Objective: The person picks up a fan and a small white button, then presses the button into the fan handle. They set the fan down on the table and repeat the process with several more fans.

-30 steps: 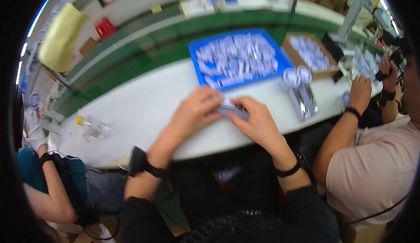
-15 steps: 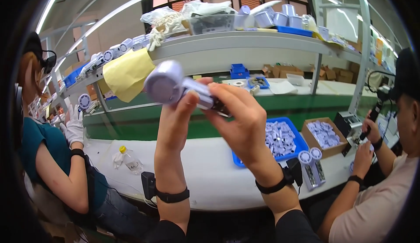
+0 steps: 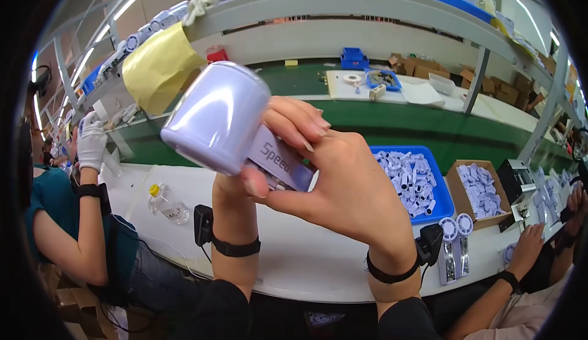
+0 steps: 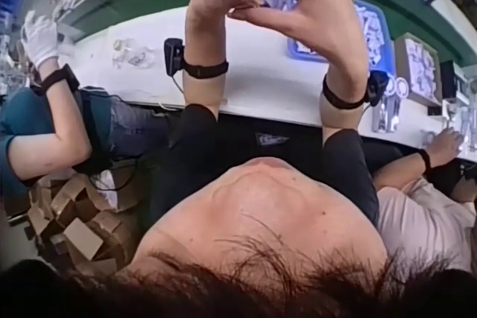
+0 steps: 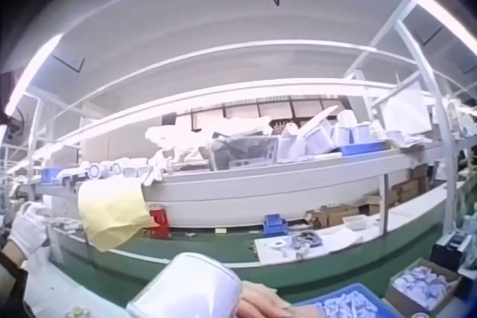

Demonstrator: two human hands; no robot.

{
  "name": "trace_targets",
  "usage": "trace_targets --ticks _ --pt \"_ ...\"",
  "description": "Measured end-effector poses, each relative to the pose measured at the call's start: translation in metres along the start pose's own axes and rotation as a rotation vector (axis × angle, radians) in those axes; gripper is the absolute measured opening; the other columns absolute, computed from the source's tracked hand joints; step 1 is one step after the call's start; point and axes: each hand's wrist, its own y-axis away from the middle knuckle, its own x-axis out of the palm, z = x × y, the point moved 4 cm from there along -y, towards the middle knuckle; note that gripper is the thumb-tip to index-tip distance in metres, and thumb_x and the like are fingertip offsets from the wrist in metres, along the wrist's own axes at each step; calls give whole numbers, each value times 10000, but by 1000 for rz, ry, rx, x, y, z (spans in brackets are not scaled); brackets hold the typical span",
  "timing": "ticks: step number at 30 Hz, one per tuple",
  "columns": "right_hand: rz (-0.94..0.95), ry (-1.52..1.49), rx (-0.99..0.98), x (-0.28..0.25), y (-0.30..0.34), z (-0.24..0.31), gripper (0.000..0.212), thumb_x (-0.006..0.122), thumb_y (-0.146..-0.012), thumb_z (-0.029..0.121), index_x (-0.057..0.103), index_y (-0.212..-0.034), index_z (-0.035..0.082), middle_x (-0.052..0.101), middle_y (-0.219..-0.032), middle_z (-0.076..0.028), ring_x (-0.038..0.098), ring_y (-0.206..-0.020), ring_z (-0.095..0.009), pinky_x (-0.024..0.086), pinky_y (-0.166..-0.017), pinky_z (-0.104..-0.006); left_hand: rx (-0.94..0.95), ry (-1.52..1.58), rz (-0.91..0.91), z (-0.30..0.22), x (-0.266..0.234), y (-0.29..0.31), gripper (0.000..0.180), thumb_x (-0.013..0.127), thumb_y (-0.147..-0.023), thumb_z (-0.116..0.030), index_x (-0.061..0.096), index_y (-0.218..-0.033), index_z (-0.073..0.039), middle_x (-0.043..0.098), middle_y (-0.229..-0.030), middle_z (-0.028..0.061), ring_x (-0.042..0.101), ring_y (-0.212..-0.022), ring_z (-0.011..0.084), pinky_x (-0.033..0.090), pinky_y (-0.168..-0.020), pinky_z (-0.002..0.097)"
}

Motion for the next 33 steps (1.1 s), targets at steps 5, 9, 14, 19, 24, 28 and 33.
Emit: trace_targets --ticks 5,9,14,19,24,28,33 --pt "-51 20 19 -8 -5 -19 452 892 -722 220 765 -1044 -70 775 -875 -168 748 -764 -245 598 -752 -349 -500 158 -224 23 11 1 1066 893 -706 -773 670 -1357 41 700 -1332 217 629 -1352 375 489 -1151 500" --pt "-198 38 -36 -14 -6 -13 378 867 -688 198 773 -952 -56 765 -821 -138 731 -736 -224 565 -719 -325 -387 335 -348 20 26 -6 1102 961 -657 -665 621 -1419 55 682 -1358 243 616 -1370 395 477 -1167 502" --pt "-300 -53 -147 -19 1 -2 350 852 -663 182 778 -922 -42 769 -854 -136 729 -744 -216 544 -722 -314 -222 250 -230 9 34 -6 1196 1083 -535 -412 552 -1499 56 621 -1490 225 600 -1392 335 469 -1179 469" --pt "-352 -65 -282 -15 8 12 363 860 -659 168 795 -951 -38 794 -942 -142 757 -825 -234 561 -777 -310 -10 -262 138 -15 32 -7 1312 1142 -447 -306 508 -1539 53 586 -1551 202 596 -1393 294 468 -1176 446" --pt "-451 -121 -393 -11 5 13 378 897 -706 268 814 -940 -17 789 -855 -152 777 -792 -289 580 -731 -330 -351 477 -325 -16 43 -1 1197 1122 -479 -262 545 -1483 44 646 -1439 170 624 -1325 263 487 -1135 413" --pt "-380 -219 -358 -10 6 9 404 896 -711 276 812 -967 -25 796 -883 -169 786 -804 -302 583 -749 -337 -363 329 -503 -11 43 4 1071 1080 -507 -204 573 -1418 39 672 -1305 122 652 -1218 222 514 -1055 363" --pt "-409 -221 -318 -16 13 17 422 897 -719 282 810 -988 -31 793 -897 -191 788 -800 -303 585 -747 -346 -376 153 -300 -7 32 11 1012 1040 -542 -190 563 -1406 33 673 -1219 89 673 -1107 197 540 -946 319"
